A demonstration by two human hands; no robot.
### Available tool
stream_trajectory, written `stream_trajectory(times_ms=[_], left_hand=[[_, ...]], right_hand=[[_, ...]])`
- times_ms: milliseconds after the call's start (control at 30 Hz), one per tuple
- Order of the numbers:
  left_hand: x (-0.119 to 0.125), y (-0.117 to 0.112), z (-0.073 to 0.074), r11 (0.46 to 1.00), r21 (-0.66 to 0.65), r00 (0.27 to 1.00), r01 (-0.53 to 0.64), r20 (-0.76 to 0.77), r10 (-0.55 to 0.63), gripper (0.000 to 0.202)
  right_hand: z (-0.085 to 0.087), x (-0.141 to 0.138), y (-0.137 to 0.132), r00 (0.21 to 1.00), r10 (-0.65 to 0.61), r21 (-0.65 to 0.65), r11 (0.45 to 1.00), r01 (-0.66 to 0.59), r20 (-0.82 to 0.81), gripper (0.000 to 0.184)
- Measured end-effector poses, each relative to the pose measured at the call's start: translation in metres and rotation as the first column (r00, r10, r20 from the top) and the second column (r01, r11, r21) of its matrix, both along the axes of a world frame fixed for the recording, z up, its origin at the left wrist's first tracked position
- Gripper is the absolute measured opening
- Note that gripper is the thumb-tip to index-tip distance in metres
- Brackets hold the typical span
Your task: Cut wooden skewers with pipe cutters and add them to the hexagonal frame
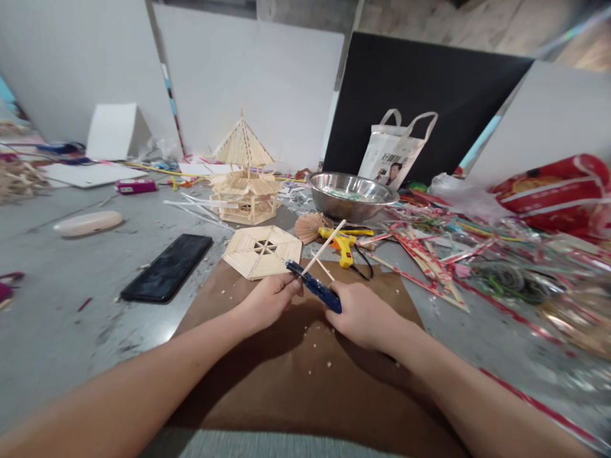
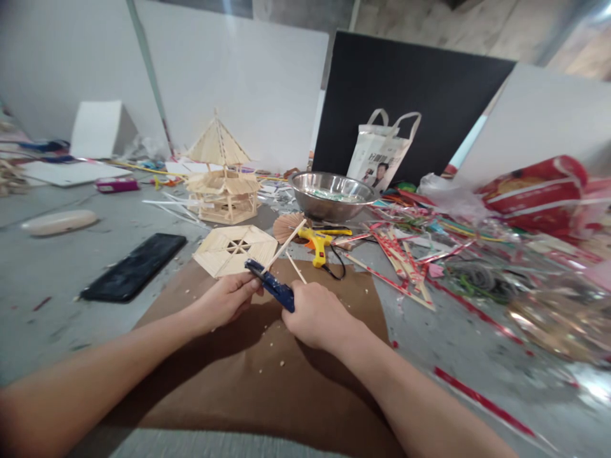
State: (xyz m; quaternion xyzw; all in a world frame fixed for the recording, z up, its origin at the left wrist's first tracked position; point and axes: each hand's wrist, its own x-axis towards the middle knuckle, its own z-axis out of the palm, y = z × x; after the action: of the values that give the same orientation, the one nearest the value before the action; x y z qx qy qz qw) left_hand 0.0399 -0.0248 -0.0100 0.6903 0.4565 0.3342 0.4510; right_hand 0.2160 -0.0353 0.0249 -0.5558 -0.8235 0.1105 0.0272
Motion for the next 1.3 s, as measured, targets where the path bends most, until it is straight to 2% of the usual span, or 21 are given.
stream_trajectory(times_ms=[400,567,733,867,1067,1300], left_hand=[[0.002,-0.001,0.006,1.0,-0.005,1.0,-0.005,-0.013,0.005,0.029],[0.002,0.0,0.005,0.991,0.124,0.996,-0.058,-0.067,0.066,0.026],[0.002,-0.002,0.004,0.967,0.248,0.994,-0.062,-0.068,0.081,0.028],[0.001,-0.003,0.0,0.947,0.31,0.996,-0.079,-0.014,0.088,0.028],[-0.004,-0.003,0.001,0.926,0.377,1.0,-0.007,-0.007,0.01,0.019],[-0.005,-0.001,0.001,0.908,0.418,0.999,0.032,0.017,-0.043,0.021]], right_hand=[[-0.001,0.0,0.005,1.0,0.006,-0.018,1.0,-0.006,-0.02,0.017],[0.002,0.001,0.002,0.999,-0.004,-0.022,1.0,0.003,-0.05,0.017],[0.004,0.001,-0.002,0.999,-0.008,0.048,0.999,0.01,-0.031,0.023],[0.0,0.0,0.0,0.997,0.041,0.118,0.992,-0.032,-0.071,0.04],[-0.006,0.004,0.008,0.983,0.156,0.169,0.976,-0.138,-0.098,0.055],[-0.003,0.006,0.008,0.973,0.204,0.15,0.971,-0.188,-0.103,0.055]])
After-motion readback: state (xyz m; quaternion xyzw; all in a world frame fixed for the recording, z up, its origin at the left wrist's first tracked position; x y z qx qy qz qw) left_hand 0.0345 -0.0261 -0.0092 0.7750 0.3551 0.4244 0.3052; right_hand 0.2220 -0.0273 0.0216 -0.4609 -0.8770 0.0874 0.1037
